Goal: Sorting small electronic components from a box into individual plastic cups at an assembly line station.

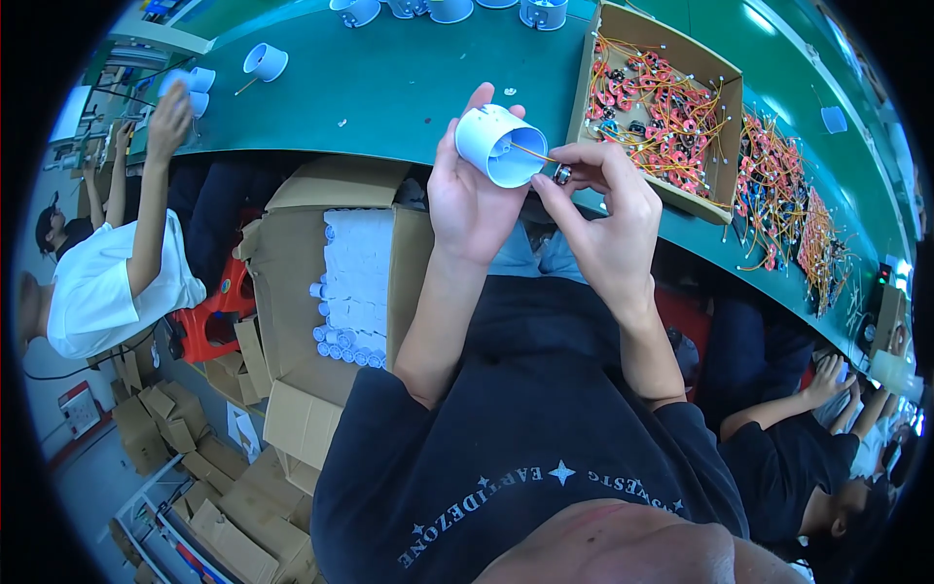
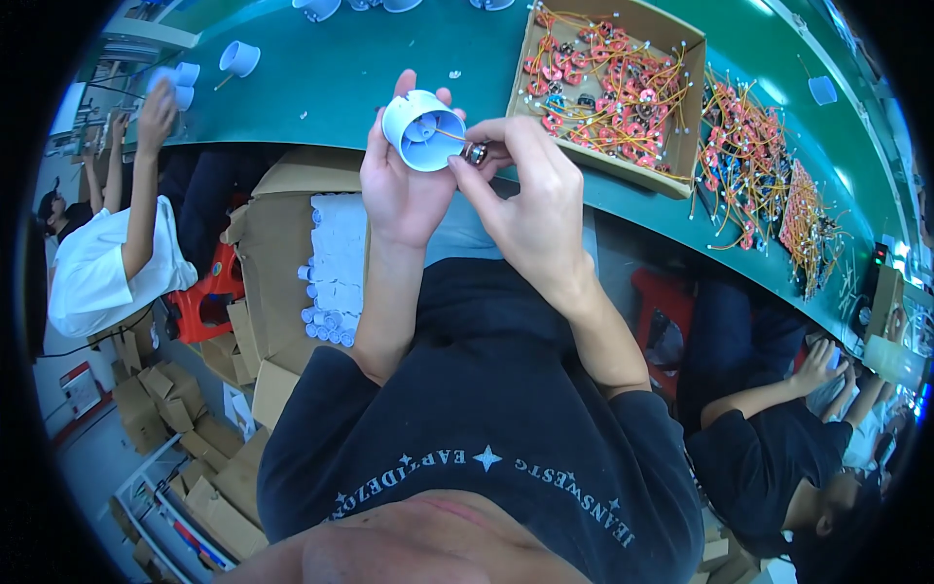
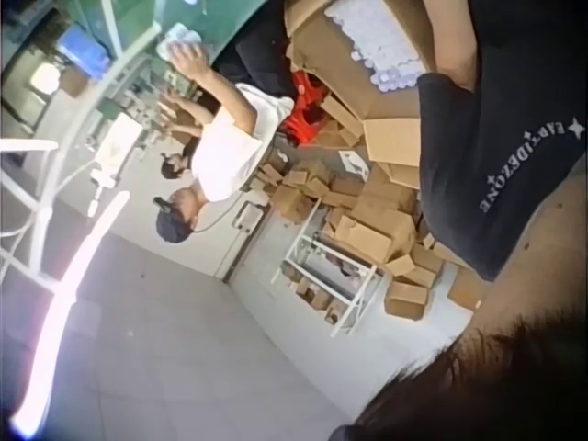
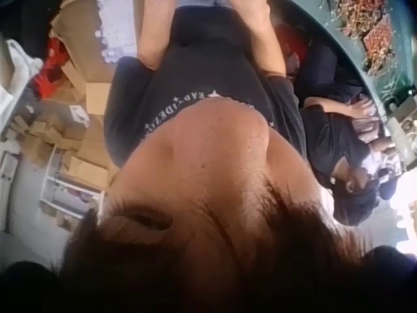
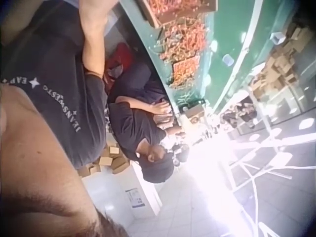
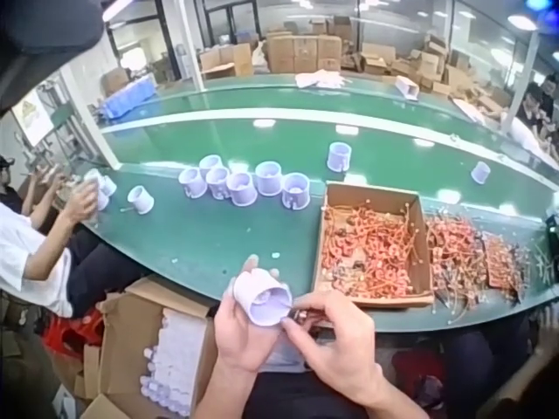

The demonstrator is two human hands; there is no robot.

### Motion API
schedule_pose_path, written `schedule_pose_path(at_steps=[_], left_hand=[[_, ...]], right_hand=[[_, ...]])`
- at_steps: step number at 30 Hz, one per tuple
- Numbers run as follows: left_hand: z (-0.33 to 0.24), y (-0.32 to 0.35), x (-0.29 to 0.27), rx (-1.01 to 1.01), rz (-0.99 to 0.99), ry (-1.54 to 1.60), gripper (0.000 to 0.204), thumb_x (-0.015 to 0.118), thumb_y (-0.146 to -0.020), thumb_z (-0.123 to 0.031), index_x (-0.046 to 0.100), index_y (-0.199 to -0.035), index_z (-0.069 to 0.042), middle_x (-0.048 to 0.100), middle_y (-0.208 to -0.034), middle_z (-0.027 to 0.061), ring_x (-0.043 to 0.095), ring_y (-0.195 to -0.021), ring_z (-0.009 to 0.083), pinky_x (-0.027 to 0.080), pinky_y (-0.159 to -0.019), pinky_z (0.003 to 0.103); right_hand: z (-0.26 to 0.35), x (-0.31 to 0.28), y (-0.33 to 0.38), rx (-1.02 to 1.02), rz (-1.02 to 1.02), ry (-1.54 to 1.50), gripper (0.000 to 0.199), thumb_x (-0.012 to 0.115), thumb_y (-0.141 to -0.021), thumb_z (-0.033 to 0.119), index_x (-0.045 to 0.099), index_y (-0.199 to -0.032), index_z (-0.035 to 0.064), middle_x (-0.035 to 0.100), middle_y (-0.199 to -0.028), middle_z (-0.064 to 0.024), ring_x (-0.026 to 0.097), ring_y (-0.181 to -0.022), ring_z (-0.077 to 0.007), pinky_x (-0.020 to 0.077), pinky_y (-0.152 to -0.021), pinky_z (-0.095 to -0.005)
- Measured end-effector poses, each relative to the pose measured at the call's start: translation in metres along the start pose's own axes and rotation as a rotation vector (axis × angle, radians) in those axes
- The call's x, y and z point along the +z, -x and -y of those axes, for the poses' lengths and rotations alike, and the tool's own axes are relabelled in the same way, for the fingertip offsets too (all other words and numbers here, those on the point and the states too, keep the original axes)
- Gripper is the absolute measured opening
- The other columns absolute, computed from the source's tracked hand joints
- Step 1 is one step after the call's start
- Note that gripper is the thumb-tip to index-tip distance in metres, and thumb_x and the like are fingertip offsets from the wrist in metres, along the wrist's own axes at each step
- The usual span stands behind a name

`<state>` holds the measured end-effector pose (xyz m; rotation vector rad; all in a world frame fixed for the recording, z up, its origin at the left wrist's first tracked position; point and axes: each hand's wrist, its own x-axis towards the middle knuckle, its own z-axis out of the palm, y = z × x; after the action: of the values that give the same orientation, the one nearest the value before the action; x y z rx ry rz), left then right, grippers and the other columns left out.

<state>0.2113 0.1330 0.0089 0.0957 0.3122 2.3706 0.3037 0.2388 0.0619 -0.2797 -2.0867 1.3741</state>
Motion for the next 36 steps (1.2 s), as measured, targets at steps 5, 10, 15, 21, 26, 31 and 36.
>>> schedule_pose_path(at_steps=[5,10,15,21,26,31,36], left_hand=[[0.000,0.002,-0.004,-0.071,0.107,0.062,0.046,0.025,-0.103,-0.037,0.036,-0.141,-0.013,0.054,-0.125,0.0139,0.052,-0.113,0.0293,0.041,-0.099,0.047],[0.006,0.006,0.005,-0.167,-0.040,0.170,0.047,0.024,-0.103,-0.037,0.036,-0.141,-0.011,0.053,-0.126,0.0140,0.053,-0.111,0.0297,0.042,-0.096,0.049],[0.010,0.005,-0.006,-0.125,-0.049,0.056,0.044,0.025,-0.103,-0.036,0.041,-0.134,-0.010,0.054,-0.118,0.0133,0.055,-0.105,0.0291,0.045,-0.093,0.048],[0.013,-0.002,-0.029,-0.096,-0.063,-0.154,0.038,0.027,-0.103,-0.037,0.048,-0.118,-0.008,0.056,-0.107,0.0113,0.057,-0.099,0.0279,0.047,-0.089,0.043],[0.015,-0.003,-0.019,-0.084,-0.089,-0.157,0.041,0.028,-0.102,-0.041,0.049,-0.112,-0.007,0.057,-0.105,0.0110,0.058,-0.097,0.0264,0.048,-0.086,0.040],[0.016,-0.002,-0.005,-0.063,-0.020,-0.186,0.050,0.024,-0.101,-0.046,0.052,-0.101,-0.004,0.053,-0.100,0.0092,0.056,-0.095,0.0207,0.047,-0.085,0.036],[0.016,-0.002,-0.008,0.007,0.085,-0.253,0.051,0.021,-0.102,-0.045,0.052,-0.097,-0.004,0.052,-0.101,0.0104,0.056,-0.094,0.0228,0.047,-0.084,0.037]], right_hand=[[0.000,0.002,-0.002,-0.204,-0.020,0.019,0.025,0.073,-0.073,-0.002,0.066,-0.097,0.0015,0.062,-0.087,-0.0119,0.064,-0.068,-0.0177,0.0519,-0.061,-0.0259],[0.002,0.001,-0.002,-0.225,0.023,0.097,0.025,0.073,-0.073,-0.002,0.064,-0.096,0.0008,0.064,-0.089,-0.0132,0.065,-0.067,-0.0197,0.0528,-0.061,-0.0267],[0.012,-0.001,0.003,-0.073,0.049,0.121,0.032,0.073,-0.075,-0.002,0.059,-0.103,-0.0010,0.067,-0.090,-0.0133,0.068,-0.072,-0.0191,0.0539,-0.065,-0.0275],[-0.001,0.001,0.004,-0.008,0.122,0.147,0.037,0.073,-0.075,-0.002,0.054,-0.106,-0.0003,0.069,-0.090,-0.0134,0.069,-0.075,-0.0191,0.0544,-0.068,-0.0275],[0.000,0.005,0.002,-0.022,0.091,0.188,0.036,0.073,-0.074,-0.002,0.054,-0.105,0.0008,0.069,-0.088,-0.0129,0.067,-0.070,-0.0201,0.0520,-0.062,-0.0279],[0.002,0.003,-0.001,-0.098,0.099,0.255,0.039,0.073,-0.073,-0.002,0.053,-0.106,0.0020,0.069,-0.087,-0.0117,0.064,-0.066,-0.0211,0.0483,-0.058,-0.0289],[0.005,0.003,0.000,0.012,0.117,0.168,0.038,0.072,-0.073,-0.002,0.053,-0.106,0.0023,0.069,-0.087,-0.0107,0.063,-0.068,-0.0213,0.0479,-0.057,-0.0285]])
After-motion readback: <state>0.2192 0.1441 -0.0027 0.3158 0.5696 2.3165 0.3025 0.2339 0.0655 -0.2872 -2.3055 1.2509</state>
